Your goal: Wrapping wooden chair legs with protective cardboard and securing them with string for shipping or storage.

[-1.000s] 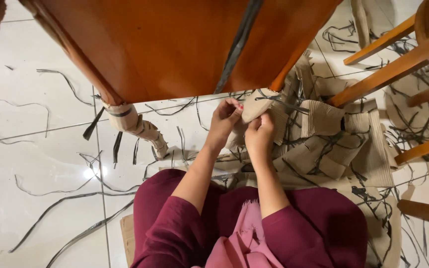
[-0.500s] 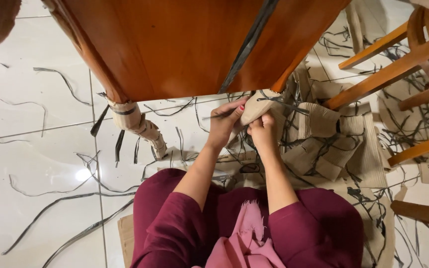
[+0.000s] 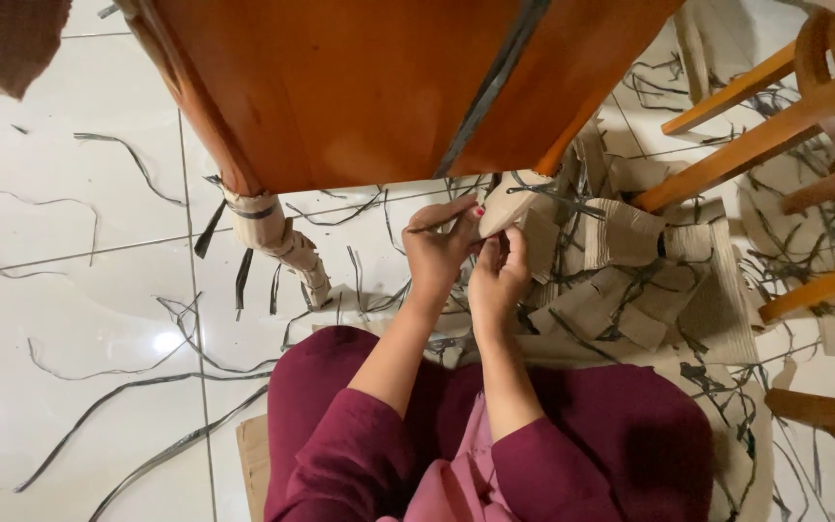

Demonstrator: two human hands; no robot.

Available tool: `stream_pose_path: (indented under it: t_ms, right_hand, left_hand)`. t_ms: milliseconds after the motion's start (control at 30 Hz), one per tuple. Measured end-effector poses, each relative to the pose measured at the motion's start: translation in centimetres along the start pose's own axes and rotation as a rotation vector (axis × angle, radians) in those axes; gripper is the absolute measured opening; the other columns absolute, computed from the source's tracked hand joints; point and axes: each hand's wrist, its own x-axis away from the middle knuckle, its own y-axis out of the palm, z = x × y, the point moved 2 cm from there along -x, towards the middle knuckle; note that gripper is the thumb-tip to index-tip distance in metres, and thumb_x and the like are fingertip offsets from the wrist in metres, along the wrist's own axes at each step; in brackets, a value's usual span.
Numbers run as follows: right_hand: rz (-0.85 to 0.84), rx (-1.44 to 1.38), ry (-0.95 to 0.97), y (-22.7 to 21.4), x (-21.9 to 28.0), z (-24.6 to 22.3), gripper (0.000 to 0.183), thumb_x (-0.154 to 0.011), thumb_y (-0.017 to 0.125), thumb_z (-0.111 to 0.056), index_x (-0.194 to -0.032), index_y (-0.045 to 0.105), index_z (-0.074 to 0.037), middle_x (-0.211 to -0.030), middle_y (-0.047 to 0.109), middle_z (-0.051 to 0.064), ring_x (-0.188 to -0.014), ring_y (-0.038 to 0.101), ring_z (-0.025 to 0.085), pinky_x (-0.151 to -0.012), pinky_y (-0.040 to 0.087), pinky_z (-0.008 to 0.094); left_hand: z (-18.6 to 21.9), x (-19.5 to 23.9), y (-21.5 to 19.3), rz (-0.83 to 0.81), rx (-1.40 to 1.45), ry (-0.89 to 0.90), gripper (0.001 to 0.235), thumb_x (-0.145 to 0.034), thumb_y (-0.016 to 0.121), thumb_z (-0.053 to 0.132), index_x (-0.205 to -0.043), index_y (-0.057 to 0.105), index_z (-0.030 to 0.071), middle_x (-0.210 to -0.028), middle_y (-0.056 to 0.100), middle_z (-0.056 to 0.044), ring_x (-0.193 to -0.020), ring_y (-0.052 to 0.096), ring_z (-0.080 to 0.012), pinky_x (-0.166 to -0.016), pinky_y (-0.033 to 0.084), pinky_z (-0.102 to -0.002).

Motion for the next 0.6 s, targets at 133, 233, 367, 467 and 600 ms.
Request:
stream_pose_path:
  t_ms: [133, 233, 367, 467, 600]
  right_hand:
    - [0.010, 0.081, -0.071, -0.5, -0.2, 0.1, 0.029, -0.096, 0.064, -0.007, -0.123, 0.071, -0.010, -0.100, 0.075, 0.022, -0.094, 0.073, 0.043, -0.077, 0.059, 0.048]
    - [-0.018, 0.005, -0.009, -0.9, -0.2, -1.0, 0.023, -0.099, 0.061, -0.006, -0.118, 0.074, -0.009, -0.080, 0.077, 0.013, -0.076, 0.076, 0.027, -0.069, 0.061, 0.039]
    - [-0.078, -0.157, -0.005, -1.2, -0.9, -0.9, 0.024, -0.102, 0.052, 0.004, -0.102, 0.074, -0.003, -0.077, 0.076, 0.015, -0.067, 0.077, 0.025, -0.062, 0.064, 0.036]
    - [-0.102, -0.046, -0.065, -1.2, -2.0, -0.7, 0.022, -0.102, 0.054, 0.001, -0.098, 0.074, -0.006, -0.079, 0.074, 0.015, -0.074, 0.076, 0.028, -0.066, 0.060, 0.039]
    - [-0.132, -0.016, -0.011, -0.5, -2.5, 2.7, 0.021, -0.101, 0.056, 0.001, -0.097, 0.075, -0.007, -0.081, 0.073, 0.012, -0.078, 0.070, 0.022, -0.076, 0.054, 0.040]
  left_hand:
    - [-1.3, -0.7, -1.0, -0.041, -0.349, 0.180, 0.018, -0.081, 0.084, 0.015, -0.099, 0.083, 0.015, -0.074, 0.076, -0.008, -0.081, 0.074, -0.0308, -0.086, 0.058, -0.041]
    - [-4.2, -0.2, -1.0, -0.132, -0.560, 0.297, 0.002, -0.085, 0.081, 0.024, -0.085, 0.082, 0.025, -0.065, 0.072, 0.007, -0.067, 0.072, -0.0185, -0.078, 0.058, -0.033]
    - [-2.6, 0.3, -1.6, -0.246, -0.690, 0.468, 0.009, -0.087, 0.073, 0.021, -0.081, 0.076, 0.025, -0.074, 0.070, 0.006, -0.084, 0.072, -0.0224, -0.078, 0.057, -0.037]
    - [1.2, 0.8, -1.3, -0.333, -0.641, 0.623, 0.008, -0.086, 0.072, 0.015, -0.082, 0.075, 0.022, -0.086, 0.070, 0.003, -0.094, 0.069, -0.0250, -0.077, 0.057, -0.039]
    - [4.3, 0.8, -0.9, -0.389, -0.412, 0.747, 0.010, -0.089, 0.071, 0.002, -0.085, 0.075, 0.011, -0.084, 0.071, -0.005, -0.091, 0.071, -0.0293, -0.078, 0.057, -0.038]
